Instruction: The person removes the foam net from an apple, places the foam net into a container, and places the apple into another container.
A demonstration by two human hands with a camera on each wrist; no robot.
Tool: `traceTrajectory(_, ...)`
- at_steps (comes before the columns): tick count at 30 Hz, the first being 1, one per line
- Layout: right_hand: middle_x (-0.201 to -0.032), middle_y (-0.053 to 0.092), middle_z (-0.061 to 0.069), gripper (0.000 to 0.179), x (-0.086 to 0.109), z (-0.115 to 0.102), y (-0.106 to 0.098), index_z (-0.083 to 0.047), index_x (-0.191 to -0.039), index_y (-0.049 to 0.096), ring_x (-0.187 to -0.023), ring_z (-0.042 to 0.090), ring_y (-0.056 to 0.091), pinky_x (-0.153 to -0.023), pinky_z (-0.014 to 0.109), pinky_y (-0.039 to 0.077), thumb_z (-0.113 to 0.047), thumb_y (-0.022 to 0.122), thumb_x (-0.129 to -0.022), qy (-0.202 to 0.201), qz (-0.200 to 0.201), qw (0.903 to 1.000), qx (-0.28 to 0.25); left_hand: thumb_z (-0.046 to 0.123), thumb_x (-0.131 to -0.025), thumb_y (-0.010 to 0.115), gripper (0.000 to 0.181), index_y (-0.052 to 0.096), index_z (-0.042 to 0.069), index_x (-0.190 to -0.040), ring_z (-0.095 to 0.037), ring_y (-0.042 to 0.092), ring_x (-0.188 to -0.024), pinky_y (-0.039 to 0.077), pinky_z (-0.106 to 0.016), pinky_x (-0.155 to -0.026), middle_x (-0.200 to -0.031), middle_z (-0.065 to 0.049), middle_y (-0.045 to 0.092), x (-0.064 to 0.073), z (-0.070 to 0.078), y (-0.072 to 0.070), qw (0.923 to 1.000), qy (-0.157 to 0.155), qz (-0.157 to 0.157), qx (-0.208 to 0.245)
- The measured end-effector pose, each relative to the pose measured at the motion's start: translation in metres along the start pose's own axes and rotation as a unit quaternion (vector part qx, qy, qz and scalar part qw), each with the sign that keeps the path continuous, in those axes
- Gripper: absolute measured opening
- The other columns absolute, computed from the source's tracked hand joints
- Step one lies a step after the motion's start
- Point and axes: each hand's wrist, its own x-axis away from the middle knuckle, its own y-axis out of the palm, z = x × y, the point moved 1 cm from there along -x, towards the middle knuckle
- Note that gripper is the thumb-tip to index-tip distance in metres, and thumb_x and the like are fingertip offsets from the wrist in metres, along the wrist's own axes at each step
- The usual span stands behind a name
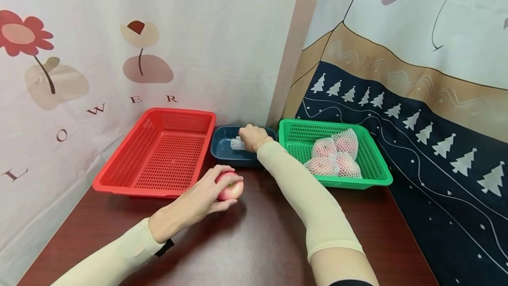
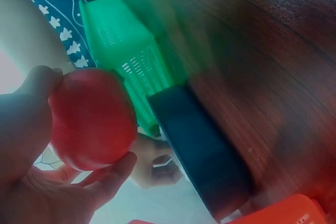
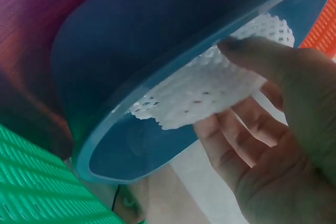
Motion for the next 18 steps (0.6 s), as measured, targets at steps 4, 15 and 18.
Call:
traceTrajectory(4,-0.138,0.082,0.011,0.032,0.010,-0.008,-0.006,-0.011,-0.138,0.082,-0.119,0.027,0.079,-0.109,0.049,0.069,-0.018,0.086,-0.107,0.008,-0.025,0.9995,-0.015,0.036,-0.105,0.091,0.053,0.070,0.022,-0.152,-0.028,0.063,-0.139,0.067,-0.037,-0.109,-0.156,-0.010,0.059,0.000,-0.001,0.001,1.0000,0.004,0.001,-0.004)
traceTrajectory(15,-0.133,0.083,0.010,0.029,0.012,-0.012,-0.002,-0.010,-0.131,0.085,-0.113,0.023,0.078,-0.104,0.042,0.068,-0.030,0.083,-0.110,-0.005,-0.074,0.9960,-0.050,0.036,-0.105,0.091,0.053,0.070,0.021,-0.152,-0.029,0.065,-0.136,0.065,-0.043,-0.110,-0.154,-0.011,0.061,-0.002,-0.001,0.000,1.0000,0.002,0.000,-0.001)
traceTrajectory(18,-0.130,0.084,0.010,0.030,-0.004,-0.002,0.014,-0.011,-0.131,0.087,-0.110,0.023,0.078,-0.103,0.041,0.069,-0.034,0.078,-0.114,-0.008,-0.086,0.9946,-0.059,0.035,-0.104,0.092,0.054,0.070,0.021,-0.152,-0.029,0.065,-0.135,0.066,-0.042,-0.108,-0.154,-0.012,0.062,-0.003,-0.002,-0.001,1.0000,0.005,0.006,-0.004)
